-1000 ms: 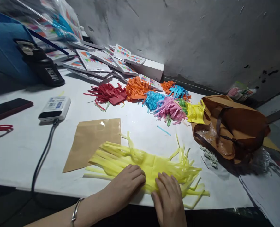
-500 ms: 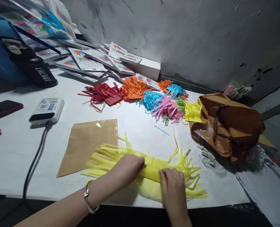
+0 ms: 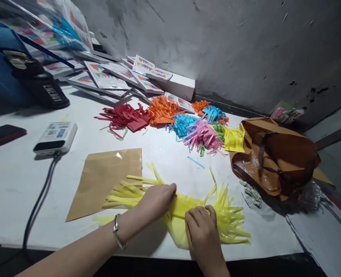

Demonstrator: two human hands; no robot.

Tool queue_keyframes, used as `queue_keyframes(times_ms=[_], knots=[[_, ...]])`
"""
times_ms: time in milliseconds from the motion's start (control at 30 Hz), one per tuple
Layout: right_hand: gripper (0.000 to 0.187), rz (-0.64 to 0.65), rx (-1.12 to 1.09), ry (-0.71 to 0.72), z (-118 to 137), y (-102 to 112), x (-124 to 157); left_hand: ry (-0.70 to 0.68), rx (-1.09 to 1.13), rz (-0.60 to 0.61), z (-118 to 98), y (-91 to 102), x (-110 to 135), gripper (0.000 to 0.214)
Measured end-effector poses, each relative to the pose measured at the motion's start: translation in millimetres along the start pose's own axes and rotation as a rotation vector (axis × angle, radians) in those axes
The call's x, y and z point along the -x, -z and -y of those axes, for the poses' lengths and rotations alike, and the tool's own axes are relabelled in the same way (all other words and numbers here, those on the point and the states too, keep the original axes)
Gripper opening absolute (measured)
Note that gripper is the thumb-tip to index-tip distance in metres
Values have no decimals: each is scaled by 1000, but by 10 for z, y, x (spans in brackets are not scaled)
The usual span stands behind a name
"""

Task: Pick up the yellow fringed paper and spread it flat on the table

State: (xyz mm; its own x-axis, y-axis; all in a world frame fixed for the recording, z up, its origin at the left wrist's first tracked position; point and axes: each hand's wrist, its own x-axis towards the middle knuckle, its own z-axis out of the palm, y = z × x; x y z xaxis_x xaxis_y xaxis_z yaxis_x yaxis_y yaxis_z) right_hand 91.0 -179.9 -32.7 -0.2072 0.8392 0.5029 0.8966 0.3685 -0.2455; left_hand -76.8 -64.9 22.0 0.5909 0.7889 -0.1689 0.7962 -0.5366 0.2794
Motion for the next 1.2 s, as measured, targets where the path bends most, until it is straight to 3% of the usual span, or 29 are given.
queue_keyframes(times_ms=[67,133,233,400,500,600,800,900,1000,1100,1200], knots=[[17,-34,-15,-37,7,5,-9,-85,-6,-78,-21,-6,93,18],[18,-75,-47,-90,38,34,-31,-270,-34,-167,-44,-51,171,24],[17,-59,-72,-98,94,60,-56,-512,-121,-298,-47,-183,219,8],[30,-18,40,25,70,36,10,-604,-137,-377,88,-380,256,15],[31,-22,63,101,19,77,96,-562,-124,-357,181,-421,349,12],[23,5,35,98,0,120,151,-431,-75,-299,192,-380,431,10],[20,38,223,-207,0,49,68,-125,-18,-92,25,-129,291,25],[13,-16,332,-284,45,30,-14,-94,-41,-78,-34,-59,171,24],[14,-63,191,-212,123,25,-56,-85,-53,-74,-59,-48,119,21],[15,1,34,-121,163,-11,-37,-77,-57,-85,-60,-58,147,21],[23,1,20,-131,141,-49,-2,-120,-48,-124,-32,-101,223,6]])
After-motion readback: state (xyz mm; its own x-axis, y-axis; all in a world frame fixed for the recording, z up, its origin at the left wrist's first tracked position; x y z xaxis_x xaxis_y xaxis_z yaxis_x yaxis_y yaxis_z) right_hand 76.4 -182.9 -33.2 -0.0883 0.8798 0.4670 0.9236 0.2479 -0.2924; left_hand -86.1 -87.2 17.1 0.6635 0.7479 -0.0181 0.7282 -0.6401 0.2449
